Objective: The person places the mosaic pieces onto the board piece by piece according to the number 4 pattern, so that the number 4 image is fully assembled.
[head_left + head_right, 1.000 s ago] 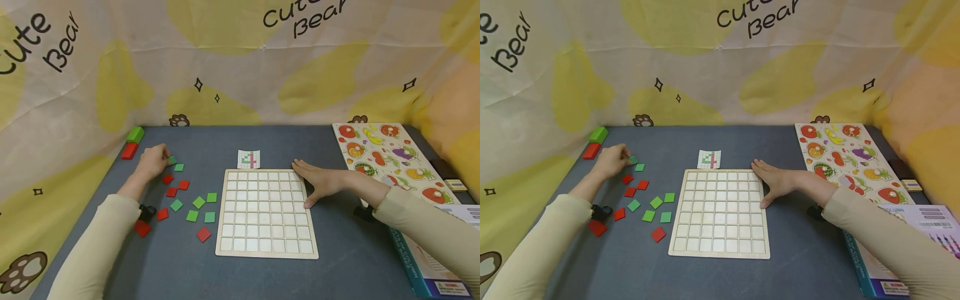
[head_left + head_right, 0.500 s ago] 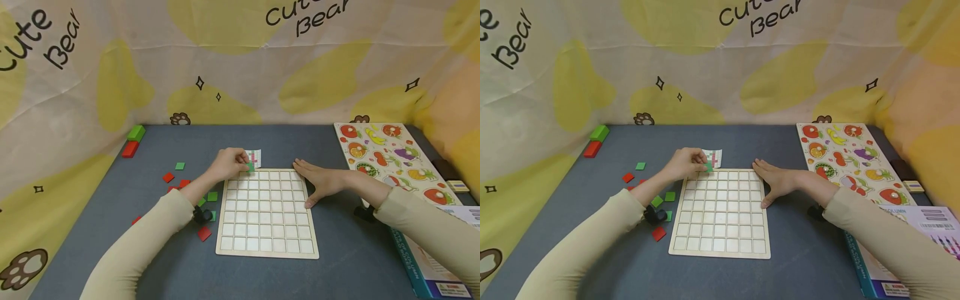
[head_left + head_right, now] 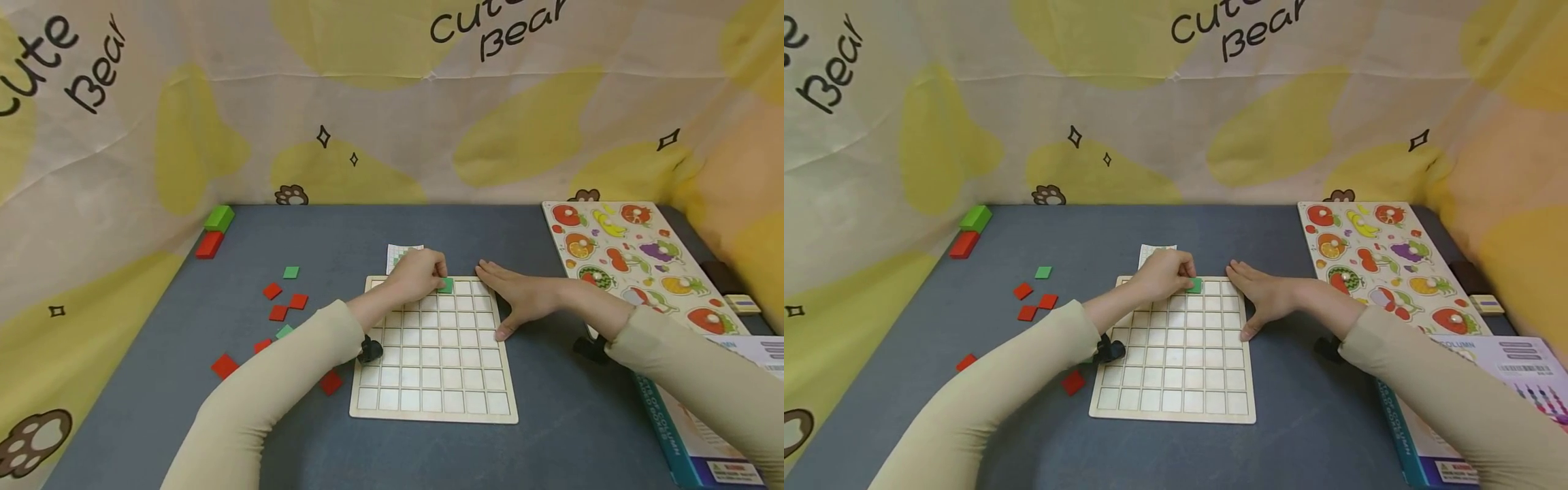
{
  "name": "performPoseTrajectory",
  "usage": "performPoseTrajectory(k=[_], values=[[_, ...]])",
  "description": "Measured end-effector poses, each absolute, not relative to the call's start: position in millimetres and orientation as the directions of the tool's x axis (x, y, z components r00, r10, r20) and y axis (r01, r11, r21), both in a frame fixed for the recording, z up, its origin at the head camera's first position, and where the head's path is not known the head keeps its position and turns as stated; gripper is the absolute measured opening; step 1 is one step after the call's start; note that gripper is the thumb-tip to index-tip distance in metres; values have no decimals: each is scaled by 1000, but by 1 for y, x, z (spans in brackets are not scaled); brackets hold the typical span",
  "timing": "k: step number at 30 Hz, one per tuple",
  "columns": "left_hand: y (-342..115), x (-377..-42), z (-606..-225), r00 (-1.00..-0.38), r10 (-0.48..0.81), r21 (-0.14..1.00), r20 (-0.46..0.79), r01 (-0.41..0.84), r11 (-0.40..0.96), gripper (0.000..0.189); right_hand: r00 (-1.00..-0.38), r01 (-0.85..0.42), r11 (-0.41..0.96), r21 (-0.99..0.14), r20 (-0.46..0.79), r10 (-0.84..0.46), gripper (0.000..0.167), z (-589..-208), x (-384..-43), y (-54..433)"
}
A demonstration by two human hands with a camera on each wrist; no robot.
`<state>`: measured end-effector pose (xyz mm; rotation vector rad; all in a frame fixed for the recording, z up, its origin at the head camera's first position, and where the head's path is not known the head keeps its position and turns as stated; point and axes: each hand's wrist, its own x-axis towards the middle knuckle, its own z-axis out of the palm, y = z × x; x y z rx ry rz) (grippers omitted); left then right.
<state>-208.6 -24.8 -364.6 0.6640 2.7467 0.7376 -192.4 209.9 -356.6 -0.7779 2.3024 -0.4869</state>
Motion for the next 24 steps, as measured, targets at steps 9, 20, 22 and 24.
performPoseTrajectory(k=[9, 20, 22, 24], values=[[-21, -208, -366, -866, 491, 465, -97, 397, 791, 6, -602, -406, 751, -521, -466, -649, 127, -357, -193, 209], [-38, -213, -362, -817, 576, 445, -33, 504, 740, 19, -609, -401, 752, -523, -462, -645, 127, -356, -193, 209], [-50, -217, -358, -809, 587, 459, -18, 515, 724, 23, -610, -400, 752, -524, -460, -645, 127, -356, -192, 209], [-68, -225, -353, -813, 582, 485, -11, 504, 715, 27, -610, -400, 750, -528, -457, -647, 127, -355, -192, 209]])
